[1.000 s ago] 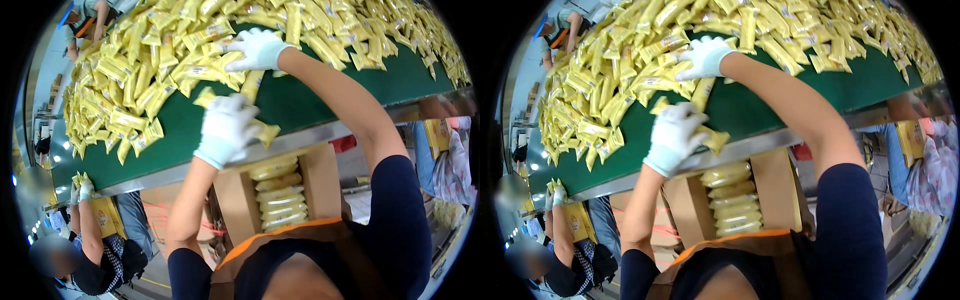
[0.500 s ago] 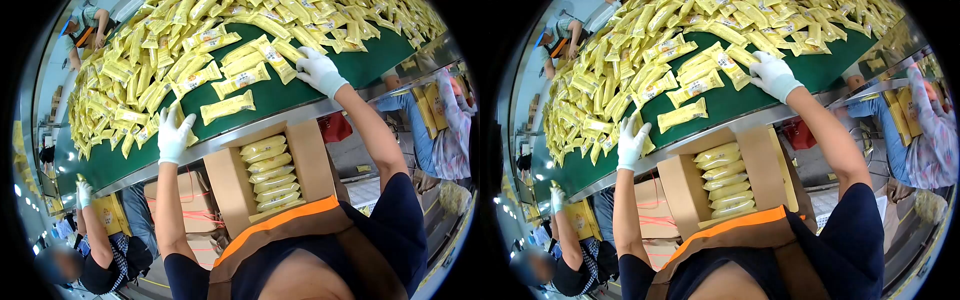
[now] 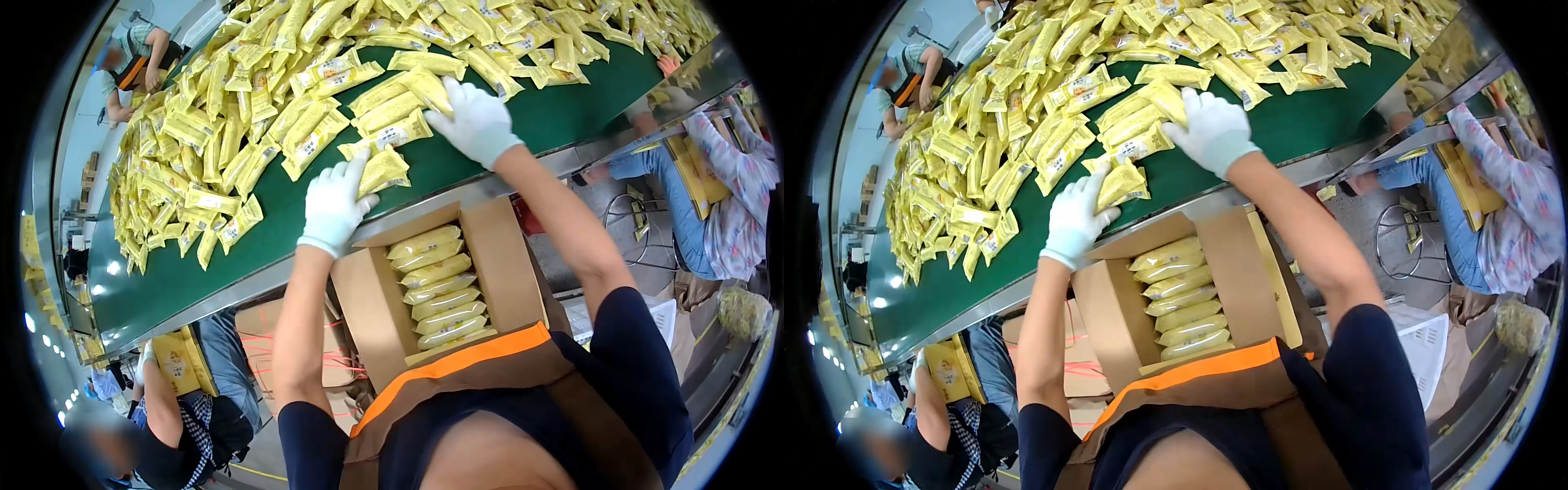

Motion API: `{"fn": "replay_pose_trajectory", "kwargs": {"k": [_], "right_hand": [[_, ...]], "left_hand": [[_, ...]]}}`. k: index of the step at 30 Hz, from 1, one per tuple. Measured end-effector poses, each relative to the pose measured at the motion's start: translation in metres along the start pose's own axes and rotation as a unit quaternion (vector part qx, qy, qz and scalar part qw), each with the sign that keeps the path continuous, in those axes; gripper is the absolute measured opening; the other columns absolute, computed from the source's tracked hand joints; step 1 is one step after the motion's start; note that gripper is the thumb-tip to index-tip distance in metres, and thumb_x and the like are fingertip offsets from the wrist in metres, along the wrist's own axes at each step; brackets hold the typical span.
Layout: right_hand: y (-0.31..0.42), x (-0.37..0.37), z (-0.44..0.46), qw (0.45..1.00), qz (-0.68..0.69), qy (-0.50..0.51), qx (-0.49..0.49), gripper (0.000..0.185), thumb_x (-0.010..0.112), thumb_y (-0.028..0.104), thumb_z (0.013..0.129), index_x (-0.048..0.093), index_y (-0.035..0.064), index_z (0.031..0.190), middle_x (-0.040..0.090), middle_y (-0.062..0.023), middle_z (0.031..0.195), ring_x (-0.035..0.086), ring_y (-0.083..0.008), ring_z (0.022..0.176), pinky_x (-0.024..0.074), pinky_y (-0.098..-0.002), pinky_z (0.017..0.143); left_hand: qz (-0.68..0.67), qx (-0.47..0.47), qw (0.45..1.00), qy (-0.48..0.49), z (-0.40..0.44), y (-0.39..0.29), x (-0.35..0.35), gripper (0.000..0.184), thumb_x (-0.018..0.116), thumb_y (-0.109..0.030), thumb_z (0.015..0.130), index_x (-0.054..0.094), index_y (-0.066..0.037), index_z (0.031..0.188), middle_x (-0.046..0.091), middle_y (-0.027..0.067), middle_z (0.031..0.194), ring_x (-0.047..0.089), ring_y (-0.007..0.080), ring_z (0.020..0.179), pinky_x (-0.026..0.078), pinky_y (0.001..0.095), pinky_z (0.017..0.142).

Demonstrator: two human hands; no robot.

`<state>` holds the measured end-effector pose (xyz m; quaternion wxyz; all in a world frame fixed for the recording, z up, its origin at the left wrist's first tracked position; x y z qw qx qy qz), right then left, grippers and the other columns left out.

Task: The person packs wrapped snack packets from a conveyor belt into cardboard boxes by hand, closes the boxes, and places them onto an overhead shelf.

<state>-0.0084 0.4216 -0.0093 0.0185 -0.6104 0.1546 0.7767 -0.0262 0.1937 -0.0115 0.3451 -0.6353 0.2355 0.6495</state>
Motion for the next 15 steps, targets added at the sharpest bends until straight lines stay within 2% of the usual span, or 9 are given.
{"fn": "replay_pose_trajectory", "kwargs": {"k": [2,4,6,7,8,10,12,13,15], "right_hand": [[0.002,0.023,0.016,0.994,-0.015,-0.069,-0.085,0.059,0.055,0.052,0.091,0.050,0.0114,0.133,0.064,-0.0149,0.109,0.063,-0.0308,0.101,0.0512,-0.0432,0.083],[0.014,0.024,0.016,0.992,-0.001,-0.068,-0.109,0.060,0.053,0.057,0.091,0.052,0.0126,0.131,0.065,-0.0135,0.105,0.063,-0.0286,0.101,0.0514,-0.0428,0.082],[0.015,0.024,0.016,0.997,0.036,-0.010,-0.065,0.061,0.054,0.057,0.090,0.051,0.0130,0.132,0.064,-0.0131,0.104,0.063,-0.0281,0.101,0.0515,-0.0433,0.082],[0.027,0.017,0.010,0.996,0.035,0.041,-0.071,0.063,0.059,0.054,0.088,0.047,0.0123,0.134,0.062,-0.0129,0.106,0.062,-0.0293,0.102,0.0512,-0.0437,0.083],[0.031,0.015,0.004,0.994,0.062,0.044,-0.075,0.065,0.061,0.052,0.087,0.045,0.0113,0.136,0.061,-0.0138,0.110,0.061,-0.0307,0.104,0.0508,-0.0435,0.084],[0.035,0.012,-0.004,0.988,0.114,0.049,-0.087,0.072,0.065,0.049,0.085,0.042,0.0094,0.140,0.059,-0.0154,0.117,0.060,-0.0336,0.108,0.0500,-0.0432,0.087],[0.022,-0.015,-0.011,0.996,0.052,0.000,-0.070,0.076,0.071,0.047,0.080,0.042,0.0091,0.139,0.059,-0.0146,0.111,0.060,-0.0343,0.107,0.0500,-0.0436,0.087],[0.011,-0.028,-0.016,0.997,0.035,0.014,-0.065,0.074,0.072,0.045,0.080,0.043,0.0086,0.138,0.059,-0.0155,0.113,0.059,-0.0349,0.109,0.0497,-0.0433,0.088],[-0.019,-0.025,-0.022,0.995,0.017,0.090,-0.039,0.070,0.072,0.043,0.080,0.047,0.0071,0.134,0.061,-0.0167,0.115,0.059,-0.0345,0.110,0.0495,-0.0419,0.089]], "left_hand": [[0.005,-0.014,1.000,0.010,0.003,0.005,0.005,0.067,0.076,-0.029,0.076,0.049,-0.019,0.136,0.063,0.0083,0.100,0.062,0.0289,0.096,0.050,0.0419,0.082],[0.018,-0.033,0.999,-0.005,-0.010,0.021,0.001,0.067,0.077,-0.028,0.075,0.049,-0.019,0.135,0.063,0.0079,0.100,0.063,0.0288,0.095,0.051,0.0418,0.081],[0.044,-0.072,0.996,-0.020,-0.029,0.048,-0.003,0.066,0.078,-0.028,0.075,0.050,-0.019,0.133,0.065,0.0078,0.102,0.064,0.0283,0.093,0.053,0.0406,0.079],[0.050,-0.109,0.993,-0.004,-0.036,0.060,-0.003,0.066,0.079,-0.028,0.075,0.050,-0.018,0.134,0.065,0.0082,0.104,0.064,0.0287,0.094,0.053,0.0407,0.079],[0.056,-0.147,0.988,0.010,-0.042,0.070,-0.003,0.067,0.079,-0.028,0.075,0.050,-0.018,0.134,0.065,0.0085,0.105,0.064,0.0291,0.094,0.053,0.0407,0.080],[0.028,-0.135,0.990,-0.004,-0.047,0.072,-0.006,0.061,0.070,-0.036,0.085,0.048,-0.016,0.138,0.065,0.0119,0.109,0.062,0.0315,0.098,0.051,0.0430,0.084],[-0.013,-0.106,0.993,-0.049,-0.051,0.069,-0.010,0.057,0.062,-0.040,0.091,0.047,-0.015,0.140,0.064,0.0140,0.109,0.061,0.0327,0.101,0.050,0.0443,0.086],[-0.078,-0.133,0.988,-0.013,-0.051,0.074,-0.008,0.054,0.051,-0.042,0.097,0.046,-0.011,0.141,0.063,0.0165,0.111,0.059,0.0348,0.104,0.048,0.0450,0.089],[-0.185,-0.104,0.977,0.004,-0.050,0.087,-0.003,0.053,0.051,-0.039,0.098,0.049,-0.006,0.139,0.061,0.0216,0.114,0.058,0.0380,0.107,0.046,0.0418,0.094]]}}
Point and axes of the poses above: each hand's wrist, its own z-axis towards the middle knuckle, its own x-axis out of the palm, y = z × x, the point moved 9 cm from there along z, towards the middle knuckle
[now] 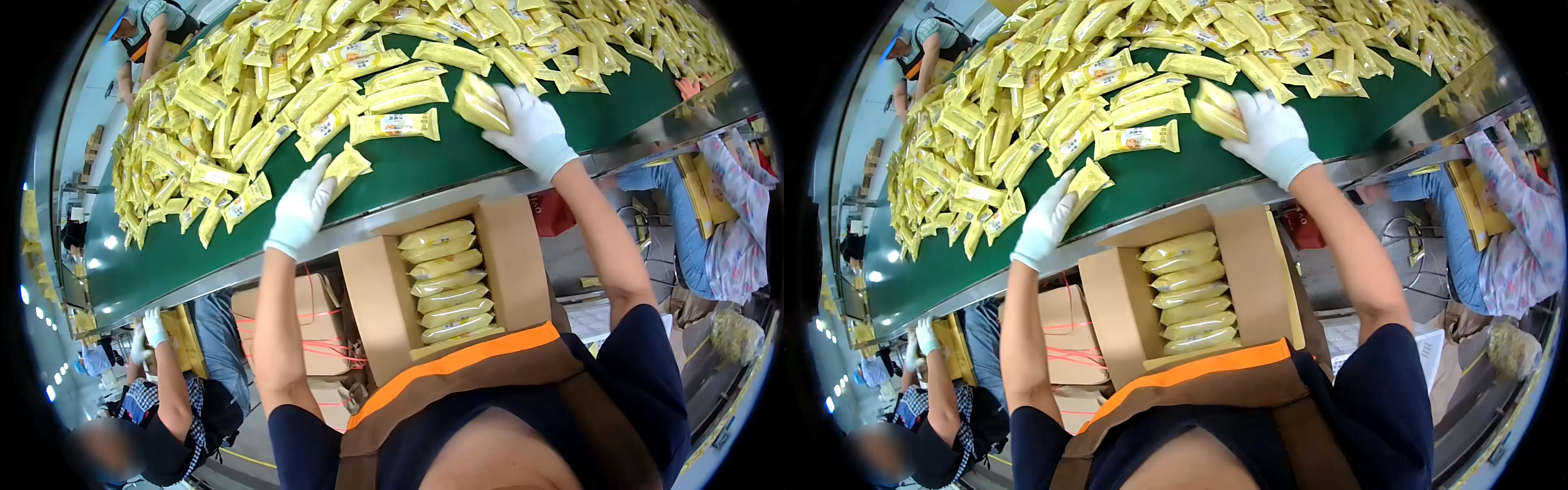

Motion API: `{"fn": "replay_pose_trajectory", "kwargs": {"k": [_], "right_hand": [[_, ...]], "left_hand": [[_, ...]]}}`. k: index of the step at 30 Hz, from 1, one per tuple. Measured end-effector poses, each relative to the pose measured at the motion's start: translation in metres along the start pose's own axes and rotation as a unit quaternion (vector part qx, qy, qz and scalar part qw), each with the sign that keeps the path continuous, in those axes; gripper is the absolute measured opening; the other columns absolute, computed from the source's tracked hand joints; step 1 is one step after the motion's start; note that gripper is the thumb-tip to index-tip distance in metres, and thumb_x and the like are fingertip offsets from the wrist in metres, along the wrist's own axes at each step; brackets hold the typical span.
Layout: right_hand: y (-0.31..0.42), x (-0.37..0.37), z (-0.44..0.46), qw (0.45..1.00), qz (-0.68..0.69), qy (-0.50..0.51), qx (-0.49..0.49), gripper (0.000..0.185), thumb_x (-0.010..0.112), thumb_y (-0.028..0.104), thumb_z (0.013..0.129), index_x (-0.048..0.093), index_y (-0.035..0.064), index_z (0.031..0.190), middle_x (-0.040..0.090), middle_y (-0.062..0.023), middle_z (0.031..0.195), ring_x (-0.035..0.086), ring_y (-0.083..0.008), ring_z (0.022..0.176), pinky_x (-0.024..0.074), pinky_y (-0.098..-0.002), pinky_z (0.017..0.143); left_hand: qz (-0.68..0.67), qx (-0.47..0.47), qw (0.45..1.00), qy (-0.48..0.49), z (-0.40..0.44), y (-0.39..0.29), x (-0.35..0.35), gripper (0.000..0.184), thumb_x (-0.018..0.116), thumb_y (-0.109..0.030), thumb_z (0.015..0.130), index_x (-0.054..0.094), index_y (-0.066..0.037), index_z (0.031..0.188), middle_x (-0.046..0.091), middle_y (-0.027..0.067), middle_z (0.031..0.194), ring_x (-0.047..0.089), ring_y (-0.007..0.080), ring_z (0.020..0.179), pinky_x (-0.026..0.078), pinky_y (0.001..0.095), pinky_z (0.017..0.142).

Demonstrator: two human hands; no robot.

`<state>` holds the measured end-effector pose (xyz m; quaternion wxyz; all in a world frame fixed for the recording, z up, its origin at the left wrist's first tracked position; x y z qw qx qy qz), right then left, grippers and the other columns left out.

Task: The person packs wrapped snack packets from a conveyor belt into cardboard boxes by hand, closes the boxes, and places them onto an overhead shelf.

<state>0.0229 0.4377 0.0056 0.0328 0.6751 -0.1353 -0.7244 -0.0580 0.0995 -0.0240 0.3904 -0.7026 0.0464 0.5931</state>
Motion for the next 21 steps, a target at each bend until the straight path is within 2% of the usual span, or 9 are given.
{"fn": "replay_pose_trajectory", "kwargs": {"k": [3,5,6,7,9,12,16,17,21], "right_hand": [[-0.029,0.016,0.010,0.986,0.079,0.141,0.026,0.064,0.072,0.042,0.082,0.052,0.0043,0.129,0.063,-0.0166,0.113,0.062,-0.0305,0.104,0.0498,-0.0385,0.089],[-0.002,0.012,0.029,0.953,0.229,0.200,-0.014,0.062,0.071,0.043,0.082,0.055,0.0025,0.126,0.065,-0.0155,0.111,0.064,-0.0267,0.099,0.0500,-0.0361,0.087],[0.016,0.009,0.048,0.945,0.279,0.155,-0.066,0.064,0.071,0.045,0.083,0.054,0.0003,0.126,0.065,-0.0127,0.105,0.063,-0.0213,0.092,0.0509,-0.0334,0.082],[0.042,-0.001,0.062,0.928,0.322,0.178,-0.057,0.075,0.070,0.055,0.079,0.055,-0.0005,0.128,0.066,-0.0168,0.109,0.065,-0.0237,0.097,0.0505,-0.0347,0.085],[0.072,0.013,0.101,0.937,0.298,0.148,-0.109,0.081,0.067,0.058,0.079,0.050,-0.0003,0.133,0.064,-0.0187,0.110,0.064,-0.0257,0.097,0.0519,-0.0353,0.080],[0.095,0.069,0.129,0.965,0.094,0.171,-0.174,0.086,0.066,0.066,0.074,0.053,0.0030,0.131,0.064,-0.0214,0.114,0.064,-0.0336,0.102,0.0500,-0.0394,0.087],[0.101,0.051,0.096,0.957,0.042,0.212,-0.193,0.080,0.067,0.067,0.072,0.057,0.0055,0.122,0.064,-0.0202,0.115,0.062,-0.0368,0.105,0.0491,-0.0412,0.089],[0.101,0.049,0.089,0.955,0.025,0.209,-0.207,0.077,0.067,0.067,0.072,0.058,0.0058,0.119,0.064,-0.0196,0.114,0.062,-0.0369,0.106,0.0492,-0.0412,0.090],[0.052,0.015,0.071,0.983,0.060,0.072,-0.158,0.068,0.074,0.056,0.071,0.058,0.0052,0.113,0.064,-0.0186,0.108,0.062,-0.0370,0.104,0.0489,-0.0426,0.089]], "left_hand": [[-0.050,-0.025,0.991,0.118,0.011,0.003,0.008,0.058,0.058,-0.043,0.094,0.055,0.000,0.133,0.059,0.0231,0.117,0.057,0.0373,0.110,0.044,0.0382,0.095],[-0.077,-0.035,0.988,0.127,0.011,-0.005,0.006,0.056,0.060,-0.041,0.092,0.057,-0.003,0.133,0.059,0.0221,0.120,0.057,0.0373,0.111,0.045,0.0386,0.095],[-0.028,-0.004,0.996,0.085,0.009,-0.009,0.004,0.056,0.061,-0.042,0.092,0.056,-0.006,0.135,0.059,0.0210,0.122,0.057,0.0370,0.111,0.046,0.0393,0.095],[0.024,0.025,0.998,0.045,0.002,-0.012,0.006,0.056,0.062,-0.042,0.091,0.056,-0.009,0.136,0.059,0.0199,0.123,0.057,0.0366,0.111,0.047,0.0400,0.095],[0.085,-0.003,0.996,0.018,-0.009,-0.023,0.010,0.066,0.070,-0.047,0.082,0.053,-0.015,0.138,0.060,0.0150,0.120,0.059,0.0355,0.106,0.049,0.0415,0.091],[0.124,0.038,0.992,-0.013,-0.022,-0.048,0.002,0.076,0.079,-0.045,0.068,0.056,-0.015,0.133,0.059,0.0119,0.101,0.059,0.0330,0.098,0.050,0.0410,0.086],[0.100,0.133,0.985,-0.038,-0.001,-0.085,-0.030,0.070,0.080,-0.043,0.067,0.059,-0.013,0.127,0.058,0.0117,0.101,0.056,0.0331,0.100,0.044,0.0419,0.094],[0.106,0.172,0.979,-0.012,0.016,-0.092,-0.028,0.077,0.076,-0.055,0.070,0.059,-0.008,0.128,0.058,0.0152,0.106,0.055,0.0348,0.102,0.039,0.0466,0.099],[0.127,0.232,0.961,0.077,0.084,-0.108,0.013,0.069,0.073,-0.052,0.067,0.063,-0.017,0.126,0.062,0.0124,0.103,0.057,0.0322,0.102,0.030,0.0467,0.108]]}}
Point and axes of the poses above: each hand's wrist, its own z-axis towards the middle knuckle, its own x-axis out of the palm, y = z × x, the point moved 9 cm from there along z, towards the middle knuckle
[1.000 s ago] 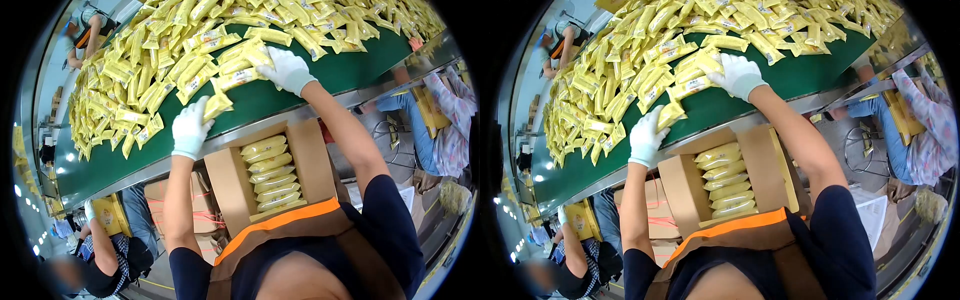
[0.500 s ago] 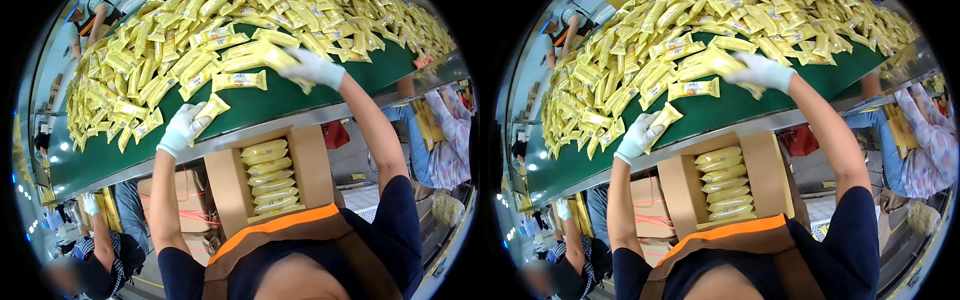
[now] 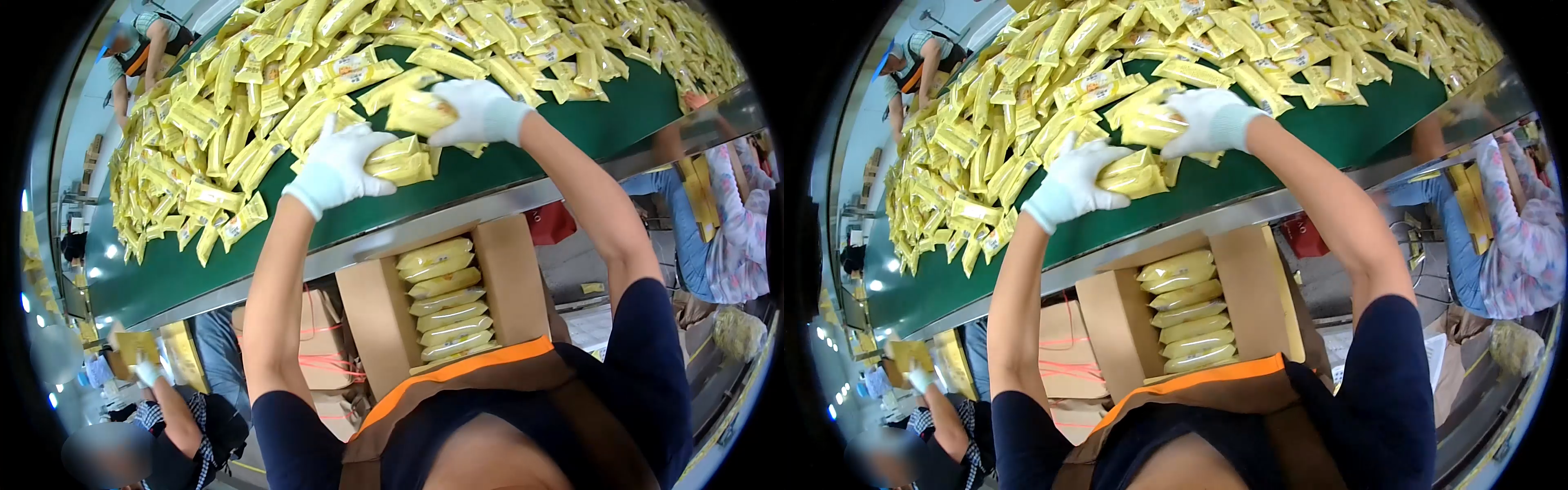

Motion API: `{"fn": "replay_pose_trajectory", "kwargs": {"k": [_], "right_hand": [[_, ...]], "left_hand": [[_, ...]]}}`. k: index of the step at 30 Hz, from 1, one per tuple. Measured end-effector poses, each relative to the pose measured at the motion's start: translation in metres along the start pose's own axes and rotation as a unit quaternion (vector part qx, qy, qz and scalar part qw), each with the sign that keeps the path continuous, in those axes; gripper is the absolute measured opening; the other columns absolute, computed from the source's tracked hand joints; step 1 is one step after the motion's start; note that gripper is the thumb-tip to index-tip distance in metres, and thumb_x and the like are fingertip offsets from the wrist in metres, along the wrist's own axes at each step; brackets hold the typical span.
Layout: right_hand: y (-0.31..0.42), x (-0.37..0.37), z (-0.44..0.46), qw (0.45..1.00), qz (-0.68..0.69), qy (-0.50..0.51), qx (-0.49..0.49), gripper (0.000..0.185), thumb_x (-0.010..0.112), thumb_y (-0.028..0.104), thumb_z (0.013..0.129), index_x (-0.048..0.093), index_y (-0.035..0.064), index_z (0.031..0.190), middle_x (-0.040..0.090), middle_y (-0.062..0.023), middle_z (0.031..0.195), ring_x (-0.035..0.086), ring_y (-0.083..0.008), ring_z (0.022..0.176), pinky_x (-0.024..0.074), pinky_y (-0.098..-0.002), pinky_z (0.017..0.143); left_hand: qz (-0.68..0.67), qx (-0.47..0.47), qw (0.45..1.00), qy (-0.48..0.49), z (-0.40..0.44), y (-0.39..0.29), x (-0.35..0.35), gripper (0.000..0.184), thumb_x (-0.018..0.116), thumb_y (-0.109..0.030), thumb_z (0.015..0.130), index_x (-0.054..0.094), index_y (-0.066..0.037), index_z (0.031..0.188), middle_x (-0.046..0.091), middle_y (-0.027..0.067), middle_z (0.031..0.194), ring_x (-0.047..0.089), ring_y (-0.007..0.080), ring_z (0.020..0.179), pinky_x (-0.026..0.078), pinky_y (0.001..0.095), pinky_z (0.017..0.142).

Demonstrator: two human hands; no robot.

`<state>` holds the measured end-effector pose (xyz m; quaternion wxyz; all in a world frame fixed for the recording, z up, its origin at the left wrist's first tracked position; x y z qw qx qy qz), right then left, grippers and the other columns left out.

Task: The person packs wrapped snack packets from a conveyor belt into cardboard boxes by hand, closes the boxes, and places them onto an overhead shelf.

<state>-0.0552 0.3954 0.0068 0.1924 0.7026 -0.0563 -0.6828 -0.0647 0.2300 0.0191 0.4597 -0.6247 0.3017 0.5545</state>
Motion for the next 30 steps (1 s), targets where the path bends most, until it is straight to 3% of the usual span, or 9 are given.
{"fn": "replay_pose_trajectory", "kwargs": {"k": [5,9,12,18,21,23,24,26,30], "right_hand": [[-0.051,-0.022,-0.074,0.991,-0.071,-0.019,0.112,0.084,0.078,0.047,0.066,0.051,0.0051,0.133,0.063,-0.0203,0.114,0.061,-0.0376,0.107,0.0482,-0.0416,0.092],[-0.065,-0.008,-0.074,0.978,0.014,0.117,0.171,0.088,0.079,0.047,0.066,0.049,0.0049,0.137,0.066,-0.0221,0.114,0.064,-0.0362,0.106,0.0491,-0.0387,0.094],[-0.033,-0.015,-0.012,0.993,0.092,0.035,0.066,0.084,0.082,0.047,0.066,0.050,0.0056,0.133,0.067,-0.0205,0.112,0.065,-0.0311,0.104,0.0494,-0.0366,0.091],[0.002,0.027,0.120,0.979,0.067,0.193,-0.014,0.095,0.081,0.059,0.060,0.051,0.0020,0.130,0.065,-0.0224,0.118,0.064,-0.0311,0.108,0.0488,-0.0377,0.092],[0.008,0.024,0.090,0.955,0.101,0.280,-0.002,0.104,0.079,0.063,0.059,0.049,-0.0038,0.133,0.060,-0.0227,0.127,0.058,-0.0314,0.117,0.0454,-0.0376,0.099],[0.000,0.022,0.071,0.973,0.064,0.219,-0.016,0.094,0.081,0.059,0.059,0.053,0.0009,0.128,0.063,-0.0202,0.119,0.062,-0.0327,0.109,0.0481,-0.0372,0.094],[0.003,0.020,0.063,0.980,0.041,0.192,-0.025,0.090,0.083,0.055,0.060,0.053,0.0031,0.128,0.064,-0.0190,0.116,0.064,-0.0330,0.105,0.0494,-0.0370,0.092],[0.016,0.014,0.047,0.986,0.009,0.165,-0.020,0.090,0.083,0.055,0.059,0.054,0.0033,0.126,0.063,-0.0192,0.116,0.063,-0.0337,0.105,0.0496,-0.0380,0.092],[0.052,0.022,0.006,0.972,-0.153,0.131,-0.119,0.067,0.080,0.049,0.058,0.062,0.0064,0.106,0.064,-0.0152,0.104,0.063,-0.0298,0.098,0.0477,-0.0373,0.087]], "left_hand": [[-0.076,-0.066,0.988,0.118,0.010,-0.013,0.025,0.073,0.073,-0.054,0.069,0.061,-0.014,0.128,0.061,0.0136,0.106,0.056,0.0333,0.103,0.044,0.0417,0.095],[0.004,-0.028,0.999,-0.041,-0.020,-0.040,0.033,0.078,0.081,-0.043,0.064,0.058,-0.014,0.133,0.059,0.0110,0.109,0.053,0.0324,0.109,0.048,0.0404,0.093],[-0.098,-0.126,0.982,-0.102,-0.025,-0.030,0.020,0.089,0.081,-0.045,0.064,0.050,-0.009,0.139,0.059,0.0149,0.116,0.051,0.0350,0.117,0.046,0.0408,0.098],[0.016,-0.204,0.971,0.122,-0.022,-0.026,0.030,0.100,0.075,-0.053,0.064,0.040,-0.009,0.146,0.061,0.0187,0.119,0.058,0.0356,0.112,0.046,0.0405,0.097],[-0.062,-0.242,0.967,0.045,-0.057,0.006,0.009,0.102,0.077,-0.049,0.059,0.042,-0.008,0.145,0.062,0.0202,0.114,0.061,0.0368,0.105,0.048,0.0421,0.092],[-0.016,-0.229,0.971,-0.071,-0.073,0.046,-0.019,0.103,0.077,-0.053,0.057,0.045,-0.005,0.142,0.064,0.0174,0.114,0.061,0.0341,0.107,0.048,0.0385,0.092],[-0.166,-0.228,0.949,-0.141,-0.078,0.077,-0.015,0.106,0.078,-0.054,0.059,0.041,-0.003,0.145,0.064,0.0181,0.114,0.059,0.0333,0.112,0.046,0.0354,0.096],[-0.256,-0.252,0.930,-0.081,-0.061,0.118,0.011,0.105,0.077,-0.055,0.062,0.040,-0.005,0.147,0.061,0.0197,0.120,0.057,0.0336,0.114,0.044,0.0355,0.100],[-0.001,-0.250,0.968,0.020,-0.044,0.071,0.002,0.102,0.076,-0.056,0.063,0.041,-0.011,0.147,0.055,0.0190,0.124,0.052,0.0357,0.115,0.045,0.0395,0.099]]}}
Point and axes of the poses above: each hand's wrist, its own z-axis towards the middle knuckle, its own x-axis out of the palm, y = z × x, the point moved 9 cm from there along z, towards the middle knuckle
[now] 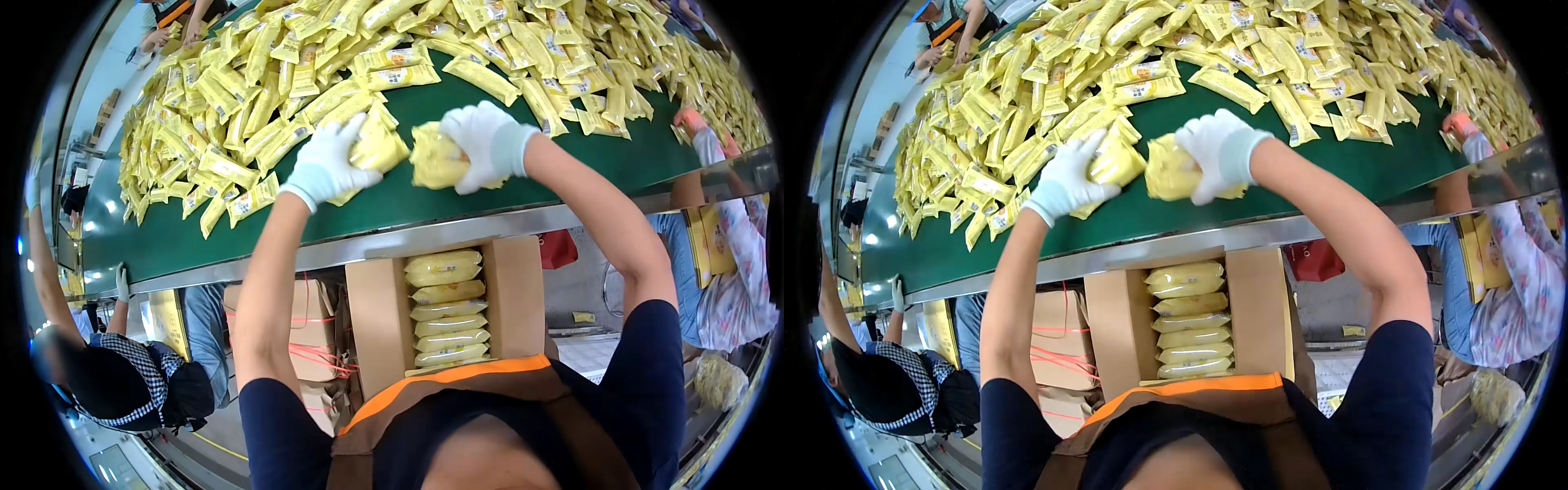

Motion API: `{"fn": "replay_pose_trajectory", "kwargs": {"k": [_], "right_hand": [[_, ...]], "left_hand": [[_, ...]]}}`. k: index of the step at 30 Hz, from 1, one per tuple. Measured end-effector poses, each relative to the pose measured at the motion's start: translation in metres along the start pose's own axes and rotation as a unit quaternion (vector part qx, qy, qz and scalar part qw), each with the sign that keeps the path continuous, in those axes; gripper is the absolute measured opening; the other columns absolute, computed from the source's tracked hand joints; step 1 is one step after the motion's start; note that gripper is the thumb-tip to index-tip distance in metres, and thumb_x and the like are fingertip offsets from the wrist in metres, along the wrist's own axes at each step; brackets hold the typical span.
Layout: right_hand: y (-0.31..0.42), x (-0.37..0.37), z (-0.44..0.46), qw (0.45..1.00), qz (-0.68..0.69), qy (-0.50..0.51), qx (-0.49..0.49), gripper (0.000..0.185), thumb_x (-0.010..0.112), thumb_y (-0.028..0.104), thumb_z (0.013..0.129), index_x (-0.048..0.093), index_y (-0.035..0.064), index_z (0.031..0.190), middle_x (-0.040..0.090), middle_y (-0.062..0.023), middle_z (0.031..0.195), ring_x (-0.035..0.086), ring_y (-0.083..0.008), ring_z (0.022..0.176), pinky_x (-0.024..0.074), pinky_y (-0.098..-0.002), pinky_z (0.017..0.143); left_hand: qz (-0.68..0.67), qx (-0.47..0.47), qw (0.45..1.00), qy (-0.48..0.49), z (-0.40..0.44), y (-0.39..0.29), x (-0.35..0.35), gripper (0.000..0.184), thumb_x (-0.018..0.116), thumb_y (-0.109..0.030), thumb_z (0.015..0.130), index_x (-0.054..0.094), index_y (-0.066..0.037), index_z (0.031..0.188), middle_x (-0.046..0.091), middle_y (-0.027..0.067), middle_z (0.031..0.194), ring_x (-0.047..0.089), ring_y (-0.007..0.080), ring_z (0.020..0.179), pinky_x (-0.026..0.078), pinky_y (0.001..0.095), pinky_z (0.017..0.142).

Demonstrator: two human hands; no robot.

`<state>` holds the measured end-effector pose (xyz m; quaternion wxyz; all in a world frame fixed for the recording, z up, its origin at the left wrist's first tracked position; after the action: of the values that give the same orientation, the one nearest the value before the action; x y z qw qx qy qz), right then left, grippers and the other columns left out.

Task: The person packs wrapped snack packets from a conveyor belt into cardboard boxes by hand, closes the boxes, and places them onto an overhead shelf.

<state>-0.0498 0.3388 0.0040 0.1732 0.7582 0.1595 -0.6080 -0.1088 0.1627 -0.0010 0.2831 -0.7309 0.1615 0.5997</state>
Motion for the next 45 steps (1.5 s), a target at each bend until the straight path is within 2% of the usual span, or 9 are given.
{"fn": "replay_pose_trajectory", "kwargs": {"k": [16,20,24,26,30,34,38,41,45], "right_hand": [[-0.023,0.017,-0.080,0.991,0.052,-0.083,0.091,0.101,0.074,0.046,0.063,0.034,0.0119,0.149,0.056,-0.0201,0.119,0.056,-0.0387,0.112,0.0457,-0.0434,0.097],[-0.051,0.020,-0.076,0.891,0.409,-0.108,0.166,0.101,0.072,0.053,0.073,0.025,0.0084,0.152,0.061,-0.0186,0.109,0.061,-0.0315,0.102,0.0479,-0.0374,0.094],[0.014,-0.033,-0.139,0.684,0.729,-0.034,0.017,0.083,0.074,0.042,0.078,0.040,0.0015,0.142,0.061,-0.0068,0.104,0.063,-0.0197,0.090,0.0530,-0.0381,0.078],[0.071,-0.061,-0.157,0.835,0.536,-0.050,-0.113,0.076,0.076,0.035,0.075,0.045,0.0063,0.138,0.061,-0.0083,0.099,0.062,-0.0214,0.088,0.0513,-0.0386,0.078],[0.195,-0.032,-0.161,0.983,0.051,-0.078,-0.160,0.070,0.075,0.027,0.072,0.049,0.0135,0.135,0.061,-0.0144,0.099,0.062,-0.0300,0.095,0.0475,-0.0395,0.081],[0.244,0.074,-0.145,0.982,0.062,0.053,-0.171,0.058,0.066,0.027,0.081,0.050,0.0165,0.135,0.059,-0.0132,0.098,0.059,-0.0290,0.089,0.0440,-0.0413,0.072],[0.247,0.077,-0.165,0.987,0.059,0.044,-0.143,0.051,0.061,0.027,0.086,0.050,0.0181,0.135,0.061,-0.0144,0.097,0.061,-0.0301,0.093,0.0464,-0.0417,0.077],[0.247,0.100,-0.162,0.989,0.014,0.079,-0.127,0.048,0.059,0.027,0.087,0.053,0.0228,0.134,0.063,-0.0177,0.102,0.064,-0.0328,0.098,0.0512,-0.0455,0.082],[0.245,0.076,-0.177,0.980,0.107,0.101,-0.137,0.067,0.071,0.027,0.075,0.049,0.0245,0.138,0.061,-0.0223,0.106,0.068,-0.0366,0.086,0.0562,-0.0454,0.065]], "left_hand": [[0.119,-0.039,0.987,0.098,0.000,-0.030,0.021,0.115,0.071,-0.066,0.060,0.021,-0.028,0.157,0.056,0.0229,0.121,0.058,0.0384,0.114,0.044,0.0419,0.097],[-0.096,-0.033,0.993,-0.064,-0.011,0.000,0.017,0.115,0.074,-0.057,0.065,0.019,-0.017,0.157,0.054,0.0247,0.130,0.059,0.0362,0.110,0.048,0.0388,0.093],[-0.788,-0.099,0.593,-0.135,-0.083,0.016,-0.006,0.077,0.067,-0.041,0.087,0.035,-0.003,0.147,0.053,0.0177,0.133,0.055,0.0301,0.121,0.049,0.0407,0.100],[-0.875,-0.045,0.445,-0.183,-0.112,0.024,-0.008,0.065,0.055,-0.056,0.089,0.046,-0.017,0.140,0.056,0.0112,0.129,0.054,0.0352,0.118,0.039,0.0614,0.104],[-0.928,-0.014,0.345,-0.140,-0.148,-0.020,-0.010,0.062,0.049,-0.062,0.088,0.053,-0.019,0.132,0.057,0.0110,0.125,0.052,0.0359,0.116,0.031,0.0613,0.108],[-0.946,-0.028,0.277,-0.169,-0.170,-0.045,-0.003,0.060,0.049,-0.062,0.088,0.055,-0.018,0.129,0.057,0.0116,0.124,0.051,0.0354,0.115,0.031,0.0585,0.108],[-0.879,0.017,0.455,-0.139,-0.202,-0.081,-0.014,0.081,0.067,-0.049,0.083,0.037,-0.010,0.146,0.051,0.0129,0.136,0.051,0.0351,0.124,0.042,0.0489,0.106],[-0.306,0.184,0.933,-0.037,-0.200,-0.158,-0.038,0.095,0.078,-0.030,0.065,0.037,-0.007,0.148,0.053,0.0185,0.130,0.053,0.0331,0.122,0.044,0.0402,0.103],[-0.029,0.161,0.981,0.108,-0.169,-0.177,0.029,0.096,0.076,-0.044,0.062,0.040,-0.024,0.148,0.053,0.0257,0.120,0.056,0.0423,0.110,0.048,0.0445,0.094]]}}
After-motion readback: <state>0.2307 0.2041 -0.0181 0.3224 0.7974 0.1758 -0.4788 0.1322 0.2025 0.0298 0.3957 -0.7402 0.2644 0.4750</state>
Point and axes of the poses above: each hand's wrist, its own z-axis towards the middle knuckle, its own x-axis out of the palm, y = z × x, the point moved 9 cm from there along z, towards the middle knuckle
